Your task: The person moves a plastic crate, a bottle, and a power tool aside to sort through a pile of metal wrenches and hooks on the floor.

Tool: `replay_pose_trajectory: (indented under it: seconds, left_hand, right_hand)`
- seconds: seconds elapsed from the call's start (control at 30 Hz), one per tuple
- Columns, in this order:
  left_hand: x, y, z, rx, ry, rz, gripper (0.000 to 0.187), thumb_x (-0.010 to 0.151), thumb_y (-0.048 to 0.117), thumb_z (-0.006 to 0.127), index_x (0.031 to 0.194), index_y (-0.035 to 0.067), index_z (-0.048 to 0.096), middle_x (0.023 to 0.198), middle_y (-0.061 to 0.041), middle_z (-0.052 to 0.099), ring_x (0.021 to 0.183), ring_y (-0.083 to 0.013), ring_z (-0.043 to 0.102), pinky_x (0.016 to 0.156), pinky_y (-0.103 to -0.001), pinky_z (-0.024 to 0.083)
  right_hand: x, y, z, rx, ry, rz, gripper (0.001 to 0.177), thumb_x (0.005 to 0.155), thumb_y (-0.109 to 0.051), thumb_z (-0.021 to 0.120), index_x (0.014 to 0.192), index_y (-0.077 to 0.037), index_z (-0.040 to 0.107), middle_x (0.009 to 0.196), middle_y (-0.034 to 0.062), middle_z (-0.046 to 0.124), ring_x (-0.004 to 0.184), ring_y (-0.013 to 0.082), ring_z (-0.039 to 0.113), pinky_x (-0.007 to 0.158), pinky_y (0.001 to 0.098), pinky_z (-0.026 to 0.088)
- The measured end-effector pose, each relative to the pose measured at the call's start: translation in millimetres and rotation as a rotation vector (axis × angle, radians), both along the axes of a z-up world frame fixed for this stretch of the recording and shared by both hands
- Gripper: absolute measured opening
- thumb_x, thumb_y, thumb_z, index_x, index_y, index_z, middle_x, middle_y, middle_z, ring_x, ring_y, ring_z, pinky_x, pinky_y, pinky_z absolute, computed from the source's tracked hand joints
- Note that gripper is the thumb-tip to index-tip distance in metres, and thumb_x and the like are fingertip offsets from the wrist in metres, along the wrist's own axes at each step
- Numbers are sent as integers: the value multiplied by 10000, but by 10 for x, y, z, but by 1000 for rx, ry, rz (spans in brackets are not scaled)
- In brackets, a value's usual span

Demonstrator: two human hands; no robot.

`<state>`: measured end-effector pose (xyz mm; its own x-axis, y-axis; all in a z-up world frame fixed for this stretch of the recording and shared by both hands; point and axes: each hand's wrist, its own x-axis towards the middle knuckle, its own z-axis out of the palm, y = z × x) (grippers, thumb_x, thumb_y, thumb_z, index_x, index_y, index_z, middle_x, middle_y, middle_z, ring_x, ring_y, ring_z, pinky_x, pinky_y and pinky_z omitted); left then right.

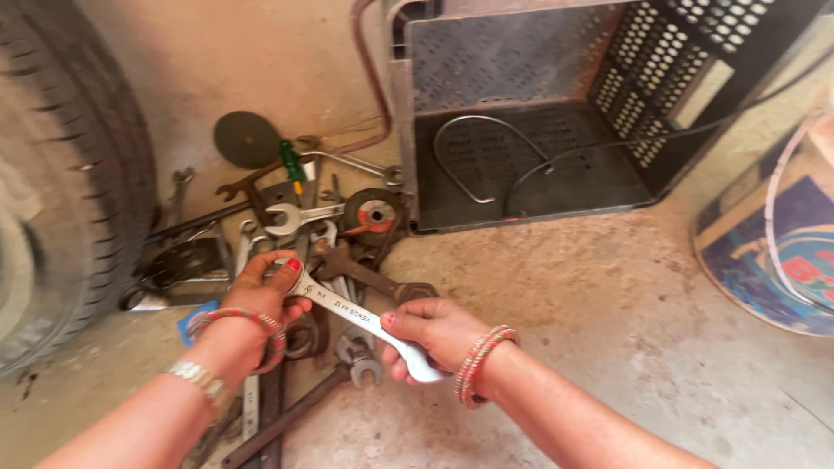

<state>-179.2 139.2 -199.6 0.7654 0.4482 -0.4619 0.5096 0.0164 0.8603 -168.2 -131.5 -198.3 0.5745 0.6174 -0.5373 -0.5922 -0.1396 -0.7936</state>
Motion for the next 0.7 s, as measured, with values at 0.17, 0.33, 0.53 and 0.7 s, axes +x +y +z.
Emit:
replay_pose_trajectory:
  seconds: [0.17, 0.33, 0.53, 0.7]
  left_hand:
    - [211, -648, -183, -80, -26, 89, 438, 906, 159, 690, 1297, 201, 498, 745, -77, 666, 535, -128, 535, 462, -262, 402]
    - [110, -1292, -300, -170, 15, -90, 349, 921, 205, 698, 1169, -20, 600, 819, -87, 708, 650, -121, 604, 549, -222, 467]
    - [6, -1725, -281, -267, 9, -150, 306, 943, 128, 634, 1213, 6, 558, 963, -92, 688, 795, -147, 660, 641, -262, 548]
    - [171, -1735, -128, -143, -113, -279, 468, 915, 76, 614, 1378, 93, 553, 1018, -80, 711, 867, -159, 673, 766, -282, 547]
  right_hand:
    - [31, -146, -16, 5, 7, -132, 305, 994, -335, 574, 1026, -42, 653, 816, 54, 749, 668, 145, 705, 595, 268, 556]
    - [47, -483, -41, -161, -213, -151, 317, 989, -363, 628, 1006, -55, 699, 717, 0, 642, 598, 83, 555, 530, 270, 427]
    - [-237, -944, -60, -157, -237, -150, 318, 998, -323, 618, 1035, -11, 671, 703, 0, 604, 565, 91, 529, 499, 272, 431]
    - [-382, -1031, -1, 70, -14, -149, 378, 969, -156, 584, 1337, -66, 583, 897, 24, 725, 719, 84, 684, 637, 265, 579]
